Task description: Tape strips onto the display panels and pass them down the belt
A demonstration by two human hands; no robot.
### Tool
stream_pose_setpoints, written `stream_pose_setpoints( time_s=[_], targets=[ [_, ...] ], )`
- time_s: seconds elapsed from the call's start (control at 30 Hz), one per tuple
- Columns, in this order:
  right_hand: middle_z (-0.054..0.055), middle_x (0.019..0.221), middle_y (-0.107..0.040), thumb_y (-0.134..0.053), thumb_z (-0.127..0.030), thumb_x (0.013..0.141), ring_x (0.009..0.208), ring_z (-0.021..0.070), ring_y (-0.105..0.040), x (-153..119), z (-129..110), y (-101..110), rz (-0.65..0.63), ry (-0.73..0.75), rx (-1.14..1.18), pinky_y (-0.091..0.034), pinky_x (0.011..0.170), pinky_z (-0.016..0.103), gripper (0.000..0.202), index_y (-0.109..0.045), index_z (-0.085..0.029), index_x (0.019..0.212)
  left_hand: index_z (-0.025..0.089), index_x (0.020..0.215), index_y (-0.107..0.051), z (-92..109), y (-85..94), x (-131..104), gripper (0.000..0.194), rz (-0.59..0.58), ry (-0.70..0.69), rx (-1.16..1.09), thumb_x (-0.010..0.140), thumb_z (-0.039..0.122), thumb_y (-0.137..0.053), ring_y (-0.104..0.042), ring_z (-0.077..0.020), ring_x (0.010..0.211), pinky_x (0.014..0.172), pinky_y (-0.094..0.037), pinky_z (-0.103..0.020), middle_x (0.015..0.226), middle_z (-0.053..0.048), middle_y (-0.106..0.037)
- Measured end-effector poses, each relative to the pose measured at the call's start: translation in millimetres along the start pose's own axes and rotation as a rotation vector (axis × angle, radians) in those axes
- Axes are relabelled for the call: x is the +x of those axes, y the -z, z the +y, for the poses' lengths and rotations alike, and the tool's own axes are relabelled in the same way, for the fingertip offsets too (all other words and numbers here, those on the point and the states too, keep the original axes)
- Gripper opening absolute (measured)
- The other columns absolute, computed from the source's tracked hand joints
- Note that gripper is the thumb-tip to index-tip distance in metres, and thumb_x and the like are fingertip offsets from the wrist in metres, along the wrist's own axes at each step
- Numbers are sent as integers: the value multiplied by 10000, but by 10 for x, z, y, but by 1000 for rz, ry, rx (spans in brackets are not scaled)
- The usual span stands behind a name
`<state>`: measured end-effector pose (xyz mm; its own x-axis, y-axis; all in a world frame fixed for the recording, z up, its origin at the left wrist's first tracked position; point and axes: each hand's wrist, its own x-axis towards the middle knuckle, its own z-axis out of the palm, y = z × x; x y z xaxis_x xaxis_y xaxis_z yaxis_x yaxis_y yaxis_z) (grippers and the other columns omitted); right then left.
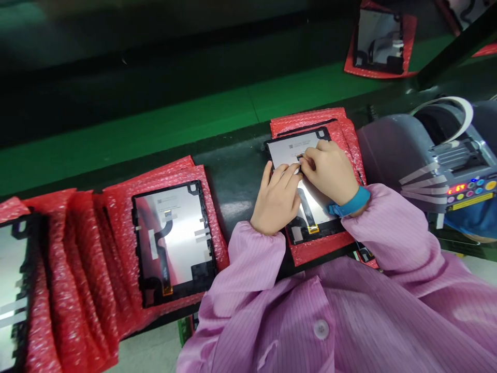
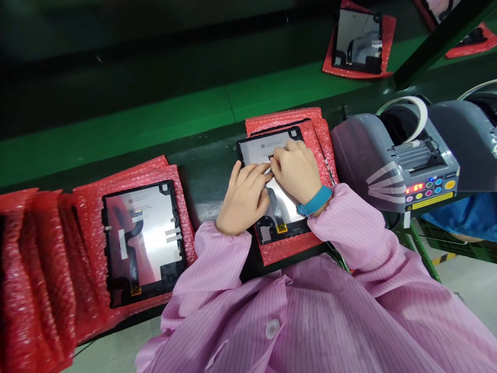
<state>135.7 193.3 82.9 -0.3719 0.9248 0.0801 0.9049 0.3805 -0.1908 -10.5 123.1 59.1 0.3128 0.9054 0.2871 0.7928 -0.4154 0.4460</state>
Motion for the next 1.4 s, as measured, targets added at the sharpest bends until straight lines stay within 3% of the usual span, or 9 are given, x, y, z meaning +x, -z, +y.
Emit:
stream_pose_setpoints(
  time_s=[0.2,0.33,0.5,0.63,0.73,0.9,1.1,1.27,1.4],
  targets=[
    [180,1040,-622,-510,-430,975,983,302,-547,-65,184,133,114,-218,-71,-447,778,405,335,-629,-120,1022,176,1198,-614,-2,-76,-57,333,80,60,-118,900,114,-479,-478,-271,1361,1258,-200,-569,1409,-106,-597],
    [128,935,-621,-470,-448,989,846,249,-551,-492,469,284,158,-247,41,-457,749,395,341,-632,-148,993,155,1412,-455,63,-307,-325,534,416,503,-397,910,282,-584,-536,-270,1301,1102,-453,-492,1411,-192,-538],
    [145,1005,-617,-479,-479,961,897,274,-538,-1115,526,188,120,-142,88,-465,837,460,408,-690,-150,1080,180,1059,-673,229,-451,-539,283,296,755,-763,948,407,-547,-662,-200,913,882,-555,-372,953,-75,-686],
    [162,1106,-610,-465,-551,958,984,311,-521,-1265,435,91,194,-139,118,-444,887,509,491,-701,-161,1143,183,948,-678,469,-203,-422,217,462,746,-716,922,376,-582,-648,-213,994,928,-530,-365,997,-77,-694],
    [162,1143,-610,-441,-610,962,1087,331,-536,-1307,388,187,266,-113,221,-415,969,530,555,-673,-179,1224,184,1029,-649,524,140,-397,250,457,703,-912,916,398,-590,-672,-202,920,852,-551,-336,959,-61,-707],
    [127,1159,-632,-482,-585,953,1024,277,-576,-1388,418,346,338,-84,441,-450,942,479,499,-614,-242,1290,194,1061,-625,147,896,-966,417,529,851,-1102,734,407,-771,-616,-128,619,549,-486,-222,800,-5,-681],
    [144,1177,-642,-494,-581,937,1069,301,-565,-1401,546,53,333,-132,479,-471,915,478,501,-640,-210,1240,210,1036,-614,-607,1405,-1992,506,660,1090,-871,599,383,-801,-610,-141,636,595,-521,-251,786,17,-660],
    [187,1224,-601,-488,-508,950,1179,346,-524,-1442,574,-124,374,-118,326,-407,1022,564,509,-607,-162,1304,186,1173,-609,-942,1222,-2230,510,599,1222,-301,671,257,-669,-663,-305,1059,975,-525,-486,954,-85,-661],
    [179,1227,-600,-488,-484,963,1180,336,-521,-1518,585,-113,398,-90,310,-422,1025,533,479,-610,-163,1297,131,1303,-581,-740,949,-2038,535,549,931,290,778,232,-598,-453,-410,1383,1164,-337,-606,1341,-231,-555]
  ],
)
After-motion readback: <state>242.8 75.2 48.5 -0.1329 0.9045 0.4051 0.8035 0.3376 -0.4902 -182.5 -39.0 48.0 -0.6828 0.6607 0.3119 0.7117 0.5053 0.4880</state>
